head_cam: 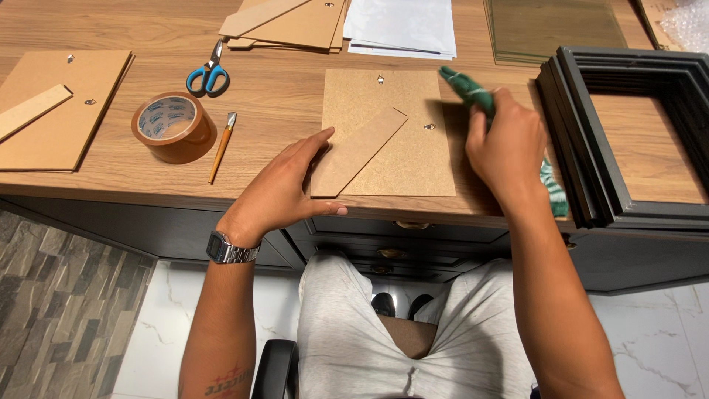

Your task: The person wipes cardboard backings for picture frames using a cloth, handling and turning them over one at a time.

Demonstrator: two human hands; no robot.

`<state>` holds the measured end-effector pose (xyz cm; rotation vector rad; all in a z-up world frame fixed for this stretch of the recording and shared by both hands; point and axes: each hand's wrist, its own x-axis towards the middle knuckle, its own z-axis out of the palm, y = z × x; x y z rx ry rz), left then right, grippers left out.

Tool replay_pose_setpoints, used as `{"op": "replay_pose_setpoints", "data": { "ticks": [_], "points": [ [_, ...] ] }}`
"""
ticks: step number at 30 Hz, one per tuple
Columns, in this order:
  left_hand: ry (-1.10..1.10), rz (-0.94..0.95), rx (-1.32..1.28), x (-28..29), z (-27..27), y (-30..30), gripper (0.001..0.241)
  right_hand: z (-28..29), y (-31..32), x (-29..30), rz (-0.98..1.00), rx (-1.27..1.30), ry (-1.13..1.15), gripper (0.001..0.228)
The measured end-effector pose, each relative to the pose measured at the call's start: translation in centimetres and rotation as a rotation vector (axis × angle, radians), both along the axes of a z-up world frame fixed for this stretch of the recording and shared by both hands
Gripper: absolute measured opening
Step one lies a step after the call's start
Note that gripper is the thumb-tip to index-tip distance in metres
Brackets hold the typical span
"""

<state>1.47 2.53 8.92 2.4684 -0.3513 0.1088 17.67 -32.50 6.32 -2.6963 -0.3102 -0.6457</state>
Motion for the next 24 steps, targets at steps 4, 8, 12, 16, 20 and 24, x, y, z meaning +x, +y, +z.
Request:
{"op": "replay_pose_setpoints", "data": {
  "ticks": [4,8,12,16,20,24],
  "points": [
    [-0.043,-0.016,0.015,0.4,-0.1,0.6,0.115,0.5,2.1,-4.4,0.275,-0.007,0.002,0.025],
    [-0.103,-0.022,0.032,1.2,-1.8,1.5,0.085,-0.2,3.1,-6.6,0.586,-0.27,-0.016,0.037],
    [-0.113,-0.024,0.009,1.6,-3.2,2.4,0.085,1.8,4.4,-11.3,0.864,-0.212,0.061,0.03],
    [-0.128,-0.052,-0.035,1.7,-3.2,2.5,0.084,1.2,3.6,-9.5,0.825,-0.248,0.088,0.055],
    [-0.141,-0.092,-0.057,1.7,-2.9,2.5,0.088,-0.5,3.2,-7.7,0.568,-0.351,0.065,0.058],
    [-0.169,-0.101,-0.112,1.1,-2.2,2.5,0.08,1.2,3.8,-9.5,0.716,-0.345,0.055,0.059]
  ]
}}
